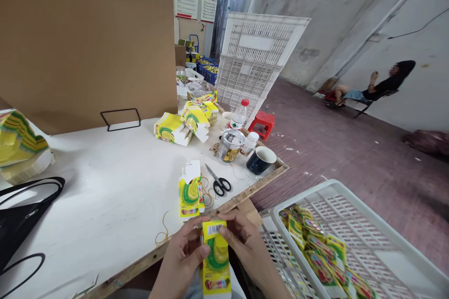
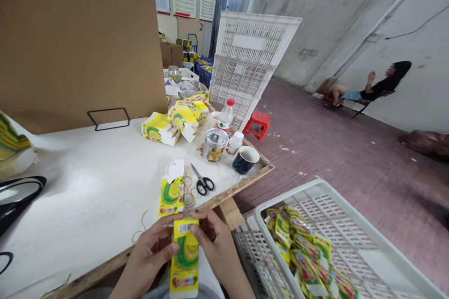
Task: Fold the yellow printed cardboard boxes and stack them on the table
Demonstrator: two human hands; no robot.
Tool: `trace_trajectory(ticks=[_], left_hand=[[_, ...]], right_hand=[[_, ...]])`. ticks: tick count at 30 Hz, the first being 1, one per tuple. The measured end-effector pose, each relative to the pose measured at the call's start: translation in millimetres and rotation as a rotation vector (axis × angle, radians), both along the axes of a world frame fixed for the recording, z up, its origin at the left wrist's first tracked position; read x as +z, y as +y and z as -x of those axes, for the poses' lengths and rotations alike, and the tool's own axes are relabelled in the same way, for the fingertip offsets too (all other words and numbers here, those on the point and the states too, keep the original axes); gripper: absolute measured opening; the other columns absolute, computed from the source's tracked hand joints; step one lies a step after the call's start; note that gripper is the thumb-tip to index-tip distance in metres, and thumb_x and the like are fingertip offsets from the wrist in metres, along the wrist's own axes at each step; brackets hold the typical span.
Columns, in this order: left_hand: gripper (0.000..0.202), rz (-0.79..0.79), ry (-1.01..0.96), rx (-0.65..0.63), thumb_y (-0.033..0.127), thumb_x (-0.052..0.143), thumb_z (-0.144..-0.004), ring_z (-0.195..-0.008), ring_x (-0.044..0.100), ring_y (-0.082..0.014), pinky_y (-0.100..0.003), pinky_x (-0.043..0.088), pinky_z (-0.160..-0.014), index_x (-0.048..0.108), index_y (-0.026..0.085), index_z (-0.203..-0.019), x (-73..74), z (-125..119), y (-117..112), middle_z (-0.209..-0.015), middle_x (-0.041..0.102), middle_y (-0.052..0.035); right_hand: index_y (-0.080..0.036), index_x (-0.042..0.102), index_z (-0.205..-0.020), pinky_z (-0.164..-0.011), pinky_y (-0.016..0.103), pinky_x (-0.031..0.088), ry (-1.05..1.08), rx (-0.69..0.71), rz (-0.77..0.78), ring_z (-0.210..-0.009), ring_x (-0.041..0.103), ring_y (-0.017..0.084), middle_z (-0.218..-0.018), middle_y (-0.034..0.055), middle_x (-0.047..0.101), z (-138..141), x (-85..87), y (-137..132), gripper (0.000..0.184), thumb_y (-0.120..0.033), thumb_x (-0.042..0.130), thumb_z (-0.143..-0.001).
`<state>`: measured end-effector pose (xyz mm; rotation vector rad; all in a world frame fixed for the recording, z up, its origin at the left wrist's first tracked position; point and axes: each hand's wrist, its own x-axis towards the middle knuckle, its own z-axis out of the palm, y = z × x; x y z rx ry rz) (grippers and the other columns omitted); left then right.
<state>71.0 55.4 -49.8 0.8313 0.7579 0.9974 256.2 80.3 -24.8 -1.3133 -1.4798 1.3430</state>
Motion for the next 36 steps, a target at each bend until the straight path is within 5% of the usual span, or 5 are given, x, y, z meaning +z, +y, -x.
trace_trajectory(ticks=[5, 11, 16, 24, 36], left_hand=[[0.042, -0.242, 0.296, 0.070, 0.032, 0.055, -0.094, -0.129, 0.054, -0.0285, -0.044, 0.045, -0.107, 0.056, 0.022, -0.135, -3.7, -11.4, 1.4, -0.140, 0.057, -0.0137], [0.052, -0.533, 1.095, 0.261, 0.017, 0.055, -0.086, -0.145, 0.034, -0.0295, -0.057, 0.023, -0.120, 0.056, 0.018, -0.138, -29.6, 22.8, 36.0, -0.152, 0.043, -0.0107], [0.029, -0.528, 1.045, 0.366, 0.020, 0.051, -0.093, -0.125, 0.058, -0.0285, -0.046, 0.048, -0.107, 0.076, 0.021, -0.108, -43.6, 37.0, 36.6, -0.129, 0.065, -0.0094], [0.061, -1.151, 0.677, 0.330, -0.002, 0.057, -0.085, -0.130, 0.054, -0.0248, -0.035, 0.043, -0.112, 0.057, 0.026, -0.139, -10.6, 5.4, -0.8, -0.127, 0.067, -0.0094], [0.051, 0.332, -0.384, 0.199, 0.044, 0.082, -0.071, -0.114, 0.063, -0.0324, -0.042, 0.046, -0.103, 0.075, 0.021, -0.115, 7.5, -9.1, -3.4, -0.118, 0.070, -0.0147]], right_hand=[[-0.020, 0.063, -0.085, -0.065, 0.025, 0.052, -0.223, -0.043, -0.187, -0.078, 0.063, 0.018, -0.085, 0.0081, 0.065, -19.0, 21.0, -5.1, 0.026, -0.045, 0.056, -0.090], [-0.022, 0.067, -0.104, -0.088, 0.053, 0.040, -1.045, -0.614, -0.542, -0.096, 0.055, 0.035, -0.101, 0.0142, 0.063, -111.7, 37.7, -13.8, 0.050, -0.063, 0.048, -0.084], [-0.021, 0.070, -0.097, -0.064, 0.031, 0.047, -0.612, -0.440, -0.165, -0.068, 0.057, 0.020, -0.084, 0.0091, 0.065, -80.2, 14.7, -9.5, 0.053, -0.069, 0.056, -0.078], [-0.012, 0.063, -0.103, -0.062, 0.025, 0.050, 0.274, -0.311, 0.231, -0.069, 0.061, 0.016, -0.089, 0.0106, 0.068, 21.5, -16.6, 0.9, 0.067, -0.068, 0.073, -0.068], [-0.017, 0.047, -0.109, -0.085, 0.027, 0.052, 0.425, -0.142, 0.141, -0.100, 0.064, 0.018, -0.111, 0.0116, 0.065, 36.8, -26.4, -20.1, 0.040, -0.049, 0.062, -0.090]])
